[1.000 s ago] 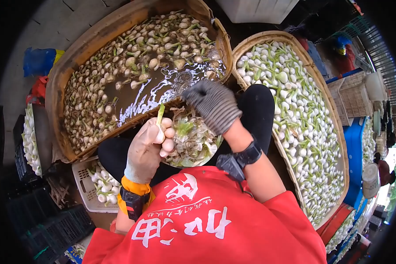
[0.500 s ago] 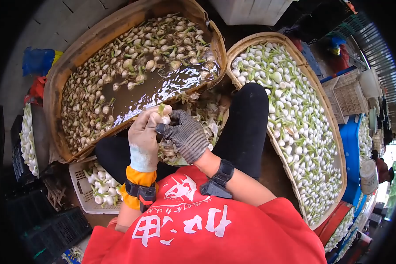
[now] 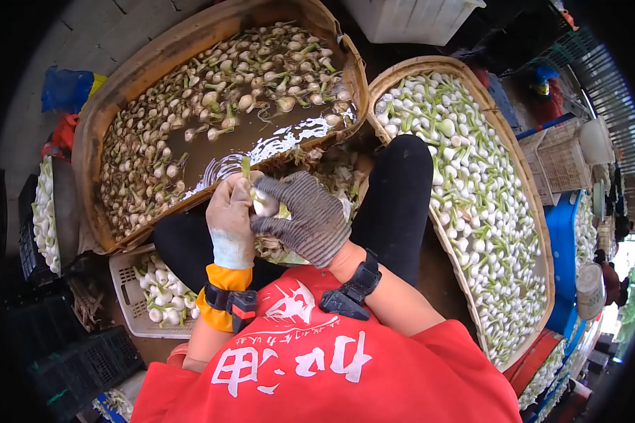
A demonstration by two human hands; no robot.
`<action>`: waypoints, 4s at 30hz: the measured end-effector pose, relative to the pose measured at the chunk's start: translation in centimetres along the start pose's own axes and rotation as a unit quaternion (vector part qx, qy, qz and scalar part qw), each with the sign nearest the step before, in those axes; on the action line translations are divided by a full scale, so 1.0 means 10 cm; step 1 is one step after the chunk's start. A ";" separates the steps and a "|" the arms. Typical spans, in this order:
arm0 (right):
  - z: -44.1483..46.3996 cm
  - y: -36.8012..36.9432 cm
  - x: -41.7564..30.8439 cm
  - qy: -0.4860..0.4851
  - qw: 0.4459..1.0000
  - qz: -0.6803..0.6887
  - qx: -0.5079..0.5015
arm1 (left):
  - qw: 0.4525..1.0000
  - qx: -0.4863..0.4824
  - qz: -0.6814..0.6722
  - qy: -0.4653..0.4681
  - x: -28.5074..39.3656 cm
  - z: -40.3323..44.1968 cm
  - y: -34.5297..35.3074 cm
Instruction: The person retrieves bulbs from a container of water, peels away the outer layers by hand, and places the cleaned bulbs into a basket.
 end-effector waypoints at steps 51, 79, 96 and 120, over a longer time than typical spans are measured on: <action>0.26 -0.15 1.46 0.202 0.953 0.222 0.028 | 0.866 -0.241 0.060 -0.434 -0.94 2.87 0.76; 0.48 0.32 0.52 0.048 0.994 0.013 -0.092 | 0.901 -0.168 -0.243 -0.318 0.00 0.47 -0.06; 0.46 0.30 0.09 -0.005 0.923 0.266 -0.279 | 0.913 -0.226 -0.241 -0.241 -0.08 0.03 -0.29; 0.48 0.22 0.13 0.155 0.967 -0.060 -0.195 | 0.963 -0.204 0.105 0.143 -0.05 -0.06 -0.15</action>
Point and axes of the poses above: each hand's wrist, its own z-axis towards the middle knuckle, its own y-axis out of the palm, x = y × z, the point moved 4 cm from there along z, towards the middle knuckle, and after that the axes turned 7 degrees about -y, right-handed, at the moved point
